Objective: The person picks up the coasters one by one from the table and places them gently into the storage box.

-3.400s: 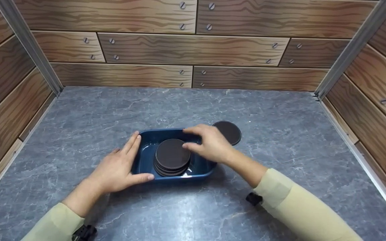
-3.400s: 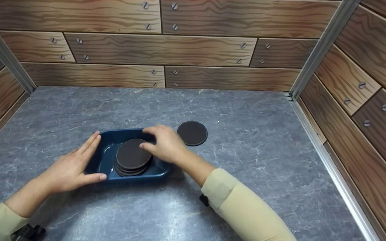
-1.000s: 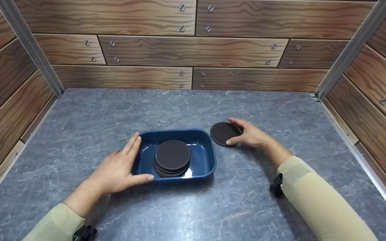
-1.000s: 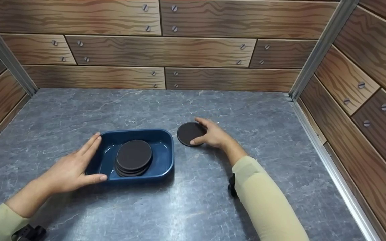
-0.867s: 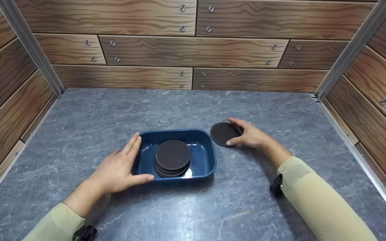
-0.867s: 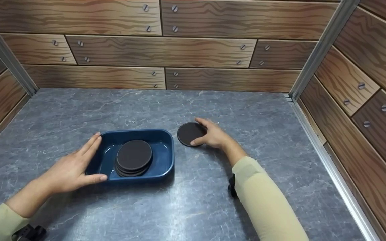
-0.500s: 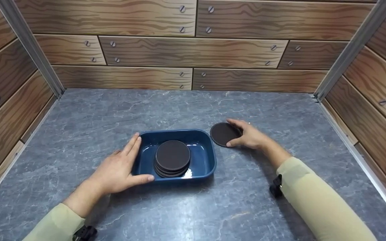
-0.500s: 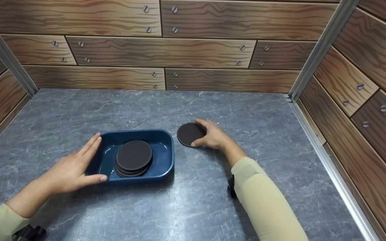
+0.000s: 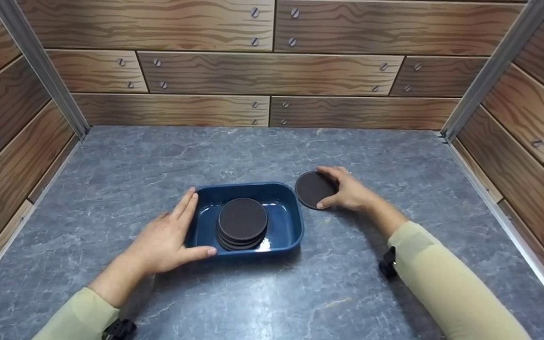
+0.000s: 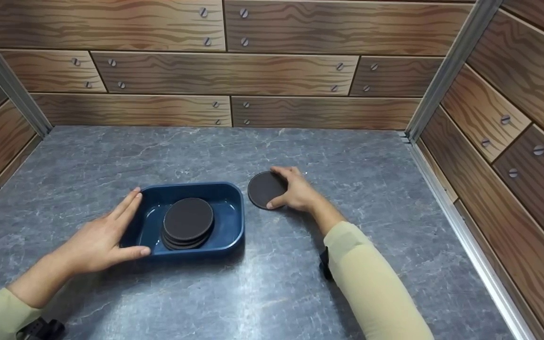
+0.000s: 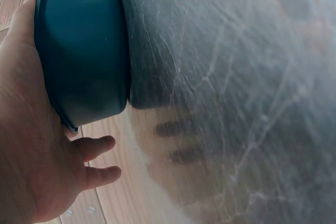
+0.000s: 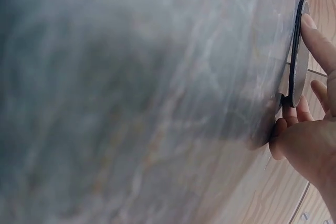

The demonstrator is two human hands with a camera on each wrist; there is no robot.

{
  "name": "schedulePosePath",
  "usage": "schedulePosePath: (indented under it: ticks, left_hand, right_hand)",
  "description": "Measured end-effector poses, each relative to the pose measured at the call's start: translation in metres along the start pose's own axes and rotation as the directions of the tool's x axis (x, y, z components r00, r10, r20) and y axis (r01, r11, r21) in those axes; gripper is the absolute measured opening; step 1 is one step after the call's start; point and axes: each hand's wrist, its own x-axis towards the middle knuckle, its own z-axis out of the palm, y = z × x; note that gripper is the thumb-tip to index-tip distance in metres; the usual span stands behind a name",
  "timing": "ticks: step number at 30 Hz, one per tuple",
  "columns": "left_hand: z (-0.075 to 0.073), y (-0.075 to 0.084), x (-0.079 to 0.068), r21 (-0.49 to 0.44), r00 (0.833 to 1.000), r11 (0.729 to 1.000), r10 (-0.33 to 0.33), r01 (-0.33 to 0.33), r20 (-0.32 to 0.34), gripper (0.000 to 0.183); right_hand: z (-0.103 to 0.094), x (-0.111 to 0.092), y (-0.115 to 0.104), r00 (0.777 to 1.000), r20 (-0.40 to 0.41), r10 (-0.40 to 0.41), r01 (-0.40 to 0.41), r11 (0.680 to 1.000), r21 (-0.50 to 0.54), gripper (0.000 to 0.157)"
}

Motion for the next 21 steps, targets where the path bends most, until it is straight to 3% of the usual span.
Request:
schedulePosePath:
  ticks: [14,21]
  left_hand:
    - [-0.0004,-0.0002,-0.0006,0.001,1.000,1.000,-0.005,0.005,0.006,0.125]
    - [-0.0005,0.0001,-0.0004,0.001,1.000,1.000,-0.018,0.018,0.023,0.125]
  right_hand:
    - [0.0000,0.0006,0.0016,0.999,-0.004,0.042,-0.042,0.999,-0.014,0.103]
    - [0.0000,0.0032,0.0033,1.000,0.018,0.015,-0.016,0.999,0.029,0.097]
